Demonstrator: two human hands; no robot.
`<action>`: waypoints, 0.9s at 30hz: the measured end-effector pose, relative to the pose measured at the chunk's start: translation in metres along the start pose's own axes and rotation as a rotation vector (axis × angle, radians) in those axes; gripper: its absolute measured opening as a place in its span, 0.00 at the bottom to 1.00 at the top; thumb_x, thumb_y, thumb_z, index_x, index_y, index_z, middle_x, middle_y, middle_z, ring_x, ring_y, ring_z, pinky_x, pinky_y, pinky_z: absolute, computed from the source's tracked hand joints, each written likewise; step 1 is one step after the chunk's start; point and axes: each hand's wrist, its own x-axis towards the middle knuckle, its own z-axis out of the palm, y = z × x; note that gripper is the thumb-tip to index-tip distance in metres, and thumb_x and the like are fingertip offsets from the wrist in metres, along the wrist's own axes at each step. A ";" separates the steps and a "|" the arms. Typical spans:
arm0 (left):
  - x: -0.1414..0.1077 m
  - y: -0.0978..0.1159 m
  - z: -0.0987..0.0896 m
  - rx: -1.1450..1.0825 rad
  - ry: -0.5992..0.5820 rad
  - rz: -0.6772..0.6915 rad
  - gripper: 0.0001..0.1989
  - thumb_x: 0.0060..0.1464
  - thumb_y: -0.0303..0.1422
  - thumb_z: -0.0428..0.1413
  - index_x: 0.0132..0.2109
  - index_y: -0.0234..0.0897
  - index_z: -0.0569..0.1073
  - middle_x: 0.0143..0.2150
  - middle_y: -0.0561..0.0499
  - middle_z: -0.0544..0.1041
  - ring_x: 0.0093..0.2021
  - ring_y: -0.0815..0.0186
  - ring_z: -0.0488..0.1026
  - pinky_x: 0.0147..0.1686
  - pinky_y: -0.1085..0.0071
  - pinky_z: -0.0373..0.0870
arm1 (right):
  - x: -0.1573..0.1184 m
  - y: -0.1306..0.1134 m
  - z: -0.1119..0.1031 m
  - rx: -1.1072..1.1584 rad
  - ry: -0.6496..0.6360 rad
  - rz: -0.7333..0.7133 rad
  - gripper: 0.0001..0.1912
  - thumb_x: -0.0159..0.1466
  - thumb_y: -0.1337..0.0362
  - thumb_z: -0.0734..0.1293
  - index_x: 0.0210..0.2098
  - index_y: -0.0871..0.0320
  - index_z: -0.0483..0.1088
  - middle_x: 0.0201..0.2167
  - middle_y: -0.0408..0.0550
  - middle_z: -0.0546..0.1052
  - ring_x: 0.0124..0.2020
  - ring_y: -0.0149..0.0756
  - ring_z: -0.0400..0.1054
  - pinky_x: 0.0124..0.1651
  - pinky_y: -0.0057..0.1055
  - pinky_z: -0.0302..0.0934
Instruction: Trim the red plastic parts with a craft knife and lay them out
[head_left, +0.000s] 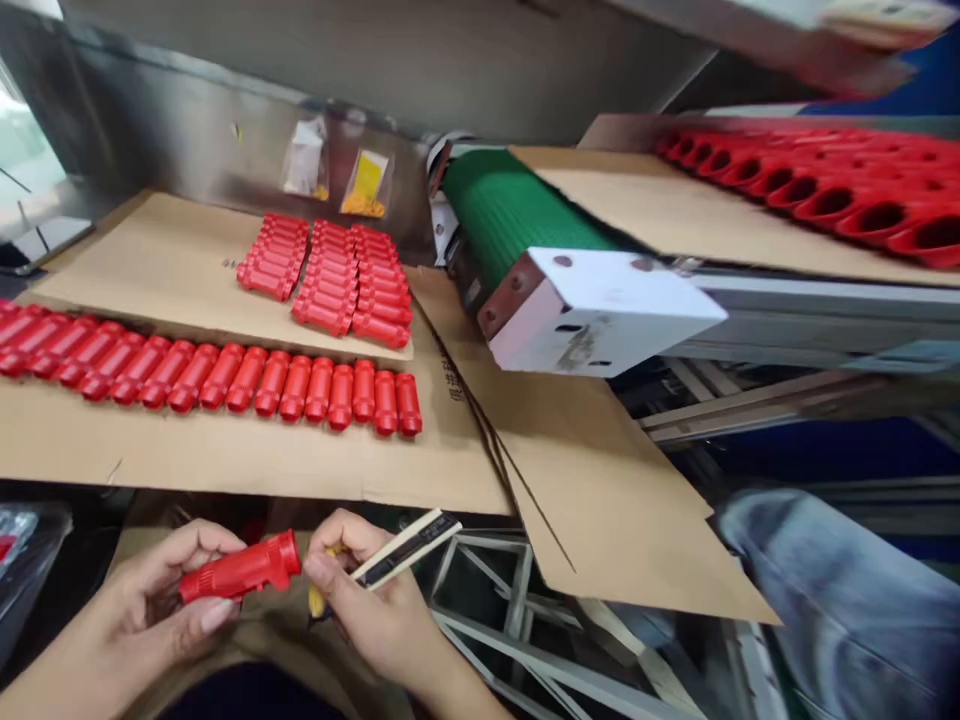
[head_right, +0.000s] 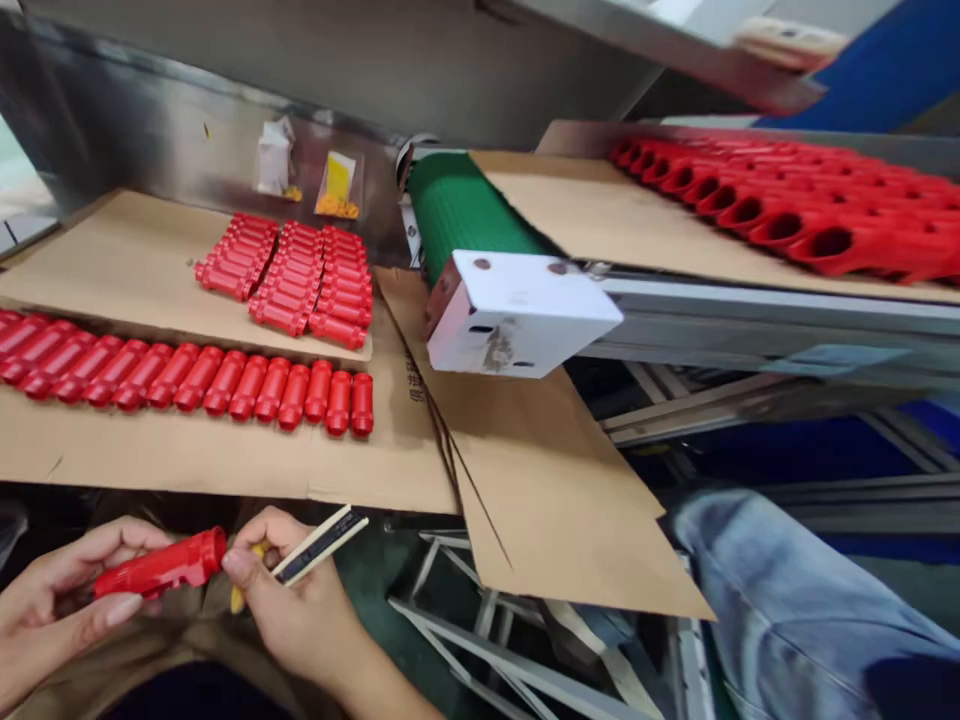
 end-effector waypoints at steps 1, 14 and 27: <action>-0.006 -0.007 0.005 -0.056 -0.017 -0.081 0.21 0.55 0.54 0.66 0.46 0.44 0.83 0.36 0.51 0.85 0.36 0.60 0.81 0.33 0.74 0.74 | -0.001 0.007 0.005 0.010 -0.021 0.021 0.26 0.68 0.40 0.70 0.33 0.58 0.70 0.23 0.38 0.68 0.22 0.26 0.58 0.26 0.22 0.53; -0.021 -0.041 0.018 -0.198 0.238 -0.192 0.24 0.57 0.55 0.66 0.35 0.38 0.75 0.22 0.57 0.73 0.19 0.75 0.62 0.20 0.80 0.57 | -0.031 0.040 0.013 -0.448 0.036 -0.271 0.11 0.74 0.62 0.64 0.34 0.56 0.71 0.26 0.42 0.76 0.26 0.31 0.69 0.32 0.27 0.59; -0.023 -0.049 0.025 -0.130 0.330 -0.034 0.16 0.60 0.50 0.66 0.37 0.43 0.79 0.28 0.57 0.75 0.27 0.72 0.70 0.29 0.80 0.69 | -0.038 0.049 0.014 -0.515 0.105 -0.437 0.07 0.73 0.69 0.64 0.38 0.56 0.71 0.28 0.42 0.75 0.27 0.31 0.68 0.32 0.26 0.59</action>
